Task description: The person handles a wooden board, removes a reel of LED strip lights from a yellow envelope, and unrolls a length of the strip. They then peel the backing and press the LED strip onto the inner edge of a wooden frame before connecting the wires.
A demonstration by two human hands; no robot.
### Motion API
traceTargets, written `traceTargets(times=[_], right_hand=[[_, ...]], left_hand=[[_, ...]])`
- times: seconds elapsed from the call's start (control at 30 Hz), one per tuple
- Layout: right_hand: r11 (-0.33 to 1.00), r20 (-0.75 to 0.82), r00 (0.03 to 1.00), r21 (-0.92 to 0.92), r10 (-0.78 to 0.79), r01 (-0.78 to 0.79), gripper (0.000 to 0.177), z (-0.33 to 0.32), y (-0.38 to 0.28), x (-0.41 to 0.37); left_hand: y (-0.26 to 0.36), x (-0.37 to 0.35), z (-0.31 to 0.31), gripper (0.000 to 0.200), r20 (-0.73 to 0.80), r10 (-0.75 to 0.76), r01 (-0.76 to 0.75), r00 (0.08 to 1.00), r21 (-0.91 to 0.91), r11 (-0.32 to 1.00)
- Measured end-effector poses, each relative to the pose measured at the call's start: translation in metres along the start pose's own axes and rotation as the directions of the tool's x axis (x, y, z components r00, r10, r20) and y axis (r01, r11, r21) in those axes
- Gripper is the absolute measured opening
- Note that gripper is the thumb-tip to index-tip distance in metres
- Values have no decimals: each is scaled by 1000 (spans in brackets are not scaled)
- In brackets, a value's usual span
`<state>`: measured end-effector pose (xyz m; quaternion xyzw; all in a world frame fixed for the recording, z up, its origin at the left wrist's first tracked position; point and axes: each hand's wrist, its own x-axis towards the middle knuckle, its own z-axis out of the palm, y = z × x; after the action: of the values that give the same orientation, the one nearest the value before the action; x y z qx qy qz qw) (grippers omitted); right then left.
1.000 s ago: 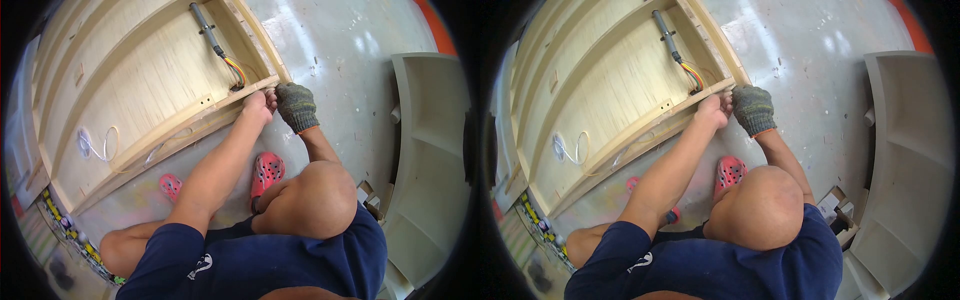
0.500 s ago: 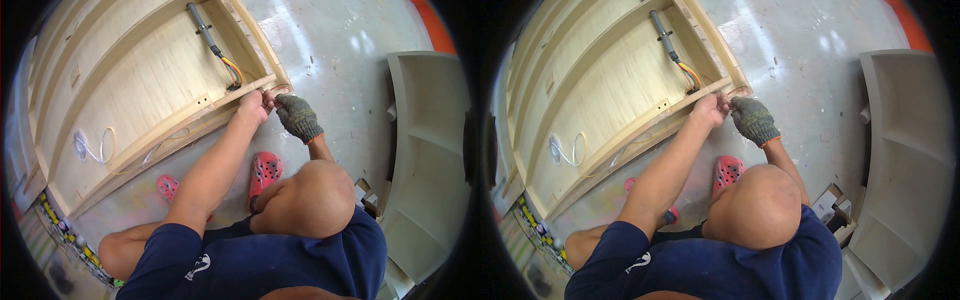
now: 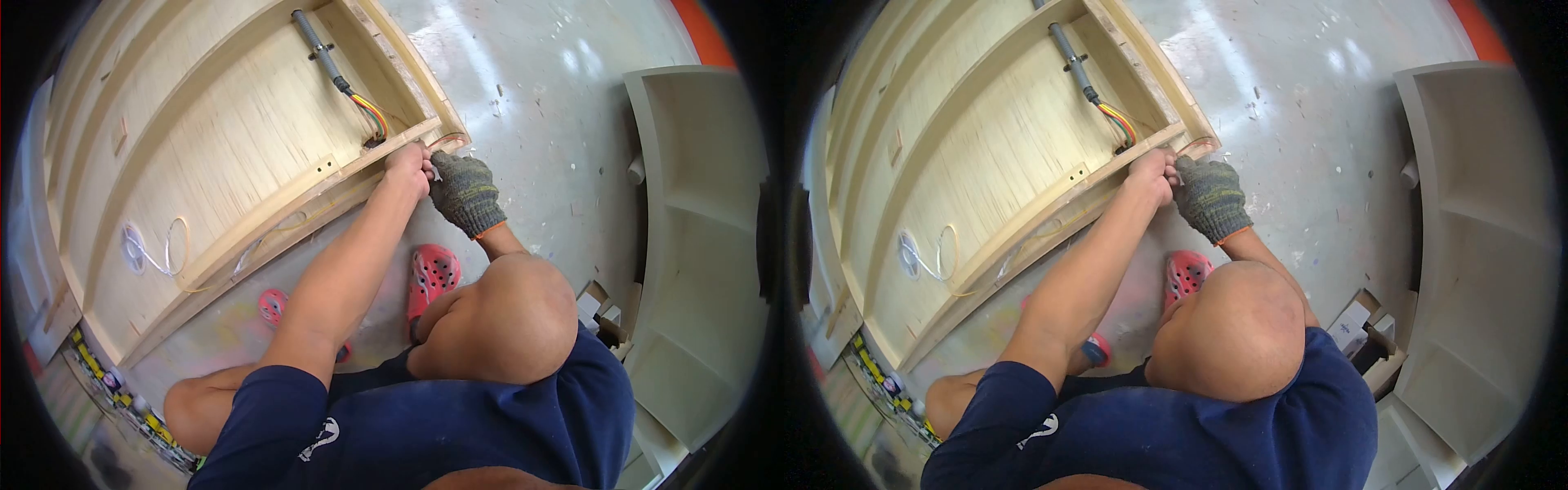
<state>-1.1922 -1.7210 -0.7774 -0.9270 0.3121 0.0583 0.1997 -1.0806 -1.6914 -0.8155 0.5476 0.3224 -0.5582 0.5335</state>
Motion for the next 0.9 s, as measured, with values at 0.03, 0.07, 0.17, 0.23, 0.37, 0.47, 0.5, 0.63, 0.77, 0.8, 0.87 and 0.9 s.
traceTargets(times=[0.03, 0.07, 0.17, 0.23, 0.37, 0.47, 0.5, 0.63, 0.77, 0.8, 0.87, 0.9], right_hand=[[999, -7, 999, 19, 40, -40, 21, -1, -3, -2], [996, -14, 997, 37, 79, -78, 20, -4, -6, -3], [993, -133, 991, 115, -2, 17, 20, 9, 6, -2], [998, -165, 986, 54, -8, 17, 19, 12, 11, 4], [997, -152, 987, 70, 46, -36, 15, 3, 16, 16], [992, -71, 993, 86, 99, -92, 15, 5, 21, 26], [992, -71, 993, 87, 99, -92, 15, 7, 23, 28], [969, -50, 990, 216, 133, -119, 21, 10, 18, 34], [947, -56, 981, 278, 184, -162, 23, 17, 19, 34], [947, -55, 982, 277, 183, -161, 23, 18, 19, 35], [959, -83, 974, 213, 209, -188, 24, 18, 15, 37], [959, -82, 974, 212, 210, -189, 24, 15, 13, 39]], left_hand=[[0, 2, -1, 23, 2, -1, 1, 1000, 5, 1000], [1, 5, -3, 23, 39, -11, 11, 999, -10, 1000], [-1, 8, -4, 23, 76, -18, 18, 997, -5, 1000], [1, 4, -3, 23, 74, -12, 11, 997, 11, 1000], [3, -2, -1, 21, 26, -21, 21, 999, 13, 1000], [2, -3, -1, 22, 3, -25, 25, 1000, 11, 1000], [2, -2, -1, 21, -7, -31, 31, 999, 5, 999], [0, 2, -1, 22, -13, -37, 37, 999, -17, 999], [1, -1, 2, 23, -23, -34, 34, 999, -15, 999], [2, -3, 2, 24, -43, -26, 27, 999, 20, 999], [2, -5, 2, 25, -28, -10, 11, 1000, 40, 999], [2, -5, 2, 26, -11, 7, -6, 1000, 61, 998]])
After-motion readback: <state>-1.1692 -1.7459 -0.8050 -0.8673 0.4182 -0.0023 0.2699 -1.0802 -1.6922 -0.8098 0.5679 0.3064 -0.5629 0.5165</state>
